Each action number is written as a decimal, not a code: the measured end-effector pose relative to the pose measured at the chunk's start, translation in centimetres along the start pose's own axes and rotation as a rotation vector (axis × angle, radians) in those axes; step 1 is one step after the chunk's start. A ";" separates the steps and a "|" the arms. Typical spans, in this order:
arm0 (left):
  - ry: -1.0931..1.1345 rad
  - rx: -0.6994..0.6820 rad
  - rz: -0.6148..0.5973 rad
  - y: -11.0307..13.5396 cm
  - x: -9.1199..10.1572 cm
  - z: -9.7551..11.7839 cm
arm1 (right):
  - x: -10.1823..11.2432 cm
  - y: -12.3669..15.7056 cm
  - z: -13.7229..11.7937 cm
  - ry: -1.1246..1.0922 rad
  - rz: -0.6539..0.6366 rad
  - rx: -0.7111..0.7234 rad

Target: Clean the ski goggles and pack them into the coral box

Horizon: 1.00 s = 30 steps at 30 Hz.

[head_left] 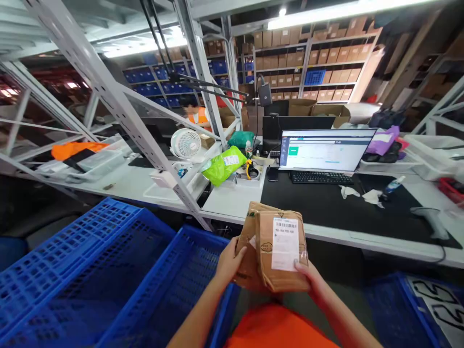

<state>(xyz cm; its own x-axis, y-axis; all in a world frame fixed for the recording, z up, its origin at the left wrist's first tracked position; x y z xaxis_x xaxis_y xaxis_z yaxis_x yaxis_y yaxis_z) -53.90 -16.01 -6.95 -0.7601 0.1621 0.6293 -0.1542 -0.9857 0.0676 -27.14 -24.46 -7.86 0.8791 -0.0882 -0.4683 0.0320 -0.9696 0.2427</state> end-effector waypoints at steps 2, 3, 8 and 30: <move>-0.040 0.005 0.004 -1.5 -0.2 0.8 | 0.2 -1.6 -1.0 -0.036 -0.018 -0.001; -0.052 0.009 0.010 -2.2 0.0 1.0 | 0.1 -2.5 -1.4 -0.049 -0.036 -0.001; -0.090 0.042 0.028 -6.7 2.4 0.3 | -2.0 -7.3 -2.9 -0.121 -0.130 -0.008; -0.399 0.267 0.244 -28.0 12.1 -9.7 | -14.6 -35.2 3.4 0.022 -0.151 -0.634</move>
<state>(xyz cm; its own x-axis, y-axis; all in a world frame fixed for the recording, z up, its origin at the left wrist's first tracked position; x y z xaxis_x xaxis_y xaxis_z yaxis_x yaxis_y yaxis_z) -64.90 14.01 -8.78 -0.4466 -0.0519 0.8932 0.2023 -0.9783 0.0443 -42.67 10.21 -12.44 0.8521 0.0498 -0.5211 0.4247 -0.6478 0.6325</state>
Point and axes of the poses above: each hand's wrist, its own y-axis away from the middle knuckle, its own x-axis out of the back of the hand, z = x × y, the point moved 5 cm from there along -y, towards the middle knuckle, and after that the axes turned 1 degree about x, right-handed, at the moved point
